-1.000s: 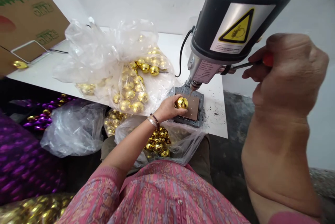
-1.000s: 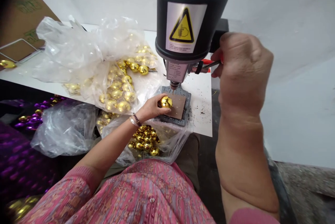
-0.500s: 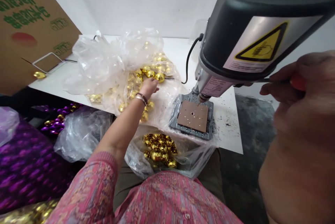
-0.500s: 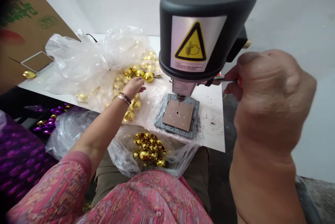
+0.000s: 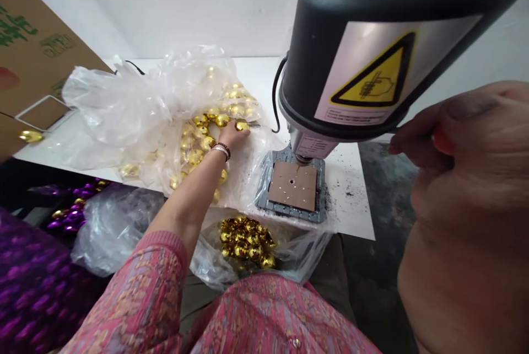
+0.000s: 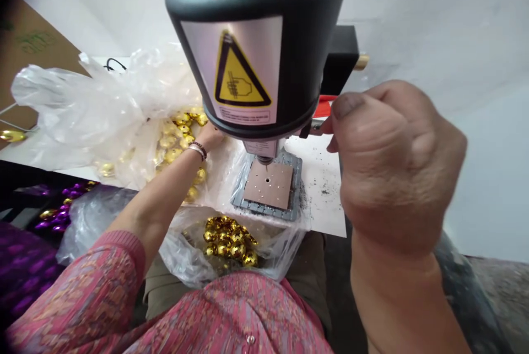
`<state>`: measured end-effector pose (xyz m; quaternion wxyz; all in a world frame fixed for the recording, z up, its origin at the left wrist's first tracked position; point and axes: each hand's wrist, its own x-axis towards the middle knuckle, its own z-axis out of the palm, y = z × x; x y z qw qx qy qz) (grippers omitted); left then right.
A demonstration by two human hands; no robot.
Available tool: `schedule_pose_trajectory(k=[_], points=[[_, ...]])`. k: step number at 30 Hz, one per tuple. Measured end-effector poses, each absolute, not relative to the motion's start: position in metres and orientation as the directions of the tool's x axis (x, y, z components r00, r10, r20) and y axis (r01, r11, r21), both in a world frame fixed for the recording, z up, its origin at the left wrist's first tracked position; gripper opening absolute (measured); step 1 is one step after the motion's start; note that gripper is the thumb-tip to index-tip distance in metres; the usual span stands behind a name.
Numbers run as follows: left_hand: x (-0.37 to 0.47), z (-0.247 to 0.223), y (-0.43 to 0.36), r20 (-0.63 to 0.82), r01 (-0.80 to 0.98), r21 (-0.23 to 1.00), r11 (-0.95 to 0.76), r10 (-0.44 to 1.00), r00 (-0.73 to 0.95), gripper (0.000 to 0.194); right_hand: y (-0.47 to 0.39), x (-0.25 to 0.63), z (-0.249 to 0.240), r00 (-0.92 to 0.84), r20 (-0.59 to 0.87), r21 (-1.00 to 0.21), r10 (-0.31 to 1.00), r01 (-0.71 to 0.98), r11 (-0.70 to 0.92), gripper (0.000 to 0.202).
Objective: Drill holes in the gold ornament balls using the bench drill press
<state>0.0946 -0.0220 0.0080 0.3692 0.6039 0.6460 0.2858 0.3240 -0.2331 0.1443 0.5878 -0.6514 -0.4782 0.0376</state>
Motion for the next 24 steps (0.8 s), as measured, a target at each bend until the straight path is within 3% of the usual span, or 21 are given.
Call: schedule_pose_trajectory(k=[4, 6, 9, 11, 14, 17, 20, 24], points=[[0.077, 0.025, -0.062, -0.318, 0.284, 0.929, 0.236, 0.901, 0.293, 0.027, -0.23, 0.323, 0.146, 0.516, 0.547, -0.802, 0.66, 0.549, 0.235, 0.032], [0.07, 0.029, -0.086, -0.344, 0.126, 0.938, 0.322, 0.842, 0.415, 0.037, -0.228, 0.324, 0.145, 0.503, 0.579, -0.791, 0.642, 0.537, 0.292, 0.03], [0.068, 0.025, -0.117, -0.352, 0.035, 0.922, 0.386, 0.793, 0.497, 0.053, -0.223, 0.327, 0.145, 0.479, 0.566, -0.803, 0.671, 0.505, 0.317, 0.033], [0.073, 0.021, -0.13, -0.347, 0.057, 0.928, 0.369, 0.795, 0.497, 0.053, -0.218, 0.33, 0.148, 0.47, 0.587, -0.795, 0.659, 0.488, 0.361, 0.034], [0.087, 0.015, -0.141, -0.259, 0.187, 0.963, 0.192, 0.846, 0.467, 0.048, -0.203, 0.338, 0.16, 0.478, 0.572, -0.812, 0.666, 0.446, 0.377, 0.033], [0.102, 0.011, -0.145, -0.162, 0.269, 0.963, 0.029, 0.856, 0.491, 0.052, -0.184, 0.347, 0.177, 0.492, 0.44, -0.881, 0.751, 0.4, 0.254, 0.031], [0.113, 0.006, -0.147, -0.155, 0.307, 0.952, -0.007, 0.851, 0.502, 0.057, -0.171, 0.353, 0.187, 0.492, 0.345, -0.905, 0.799, 0.4, 0.144, 0.031], [0.12, -0.002, -0.147, -0.16, 0.383, 0.923, -0.043, 0.861, 0.483, 0.059, -0.167, 0.358, 0.183, 0.422, 0.444, -0.849, 0.791, 0.48, 0.221, 0.036]])
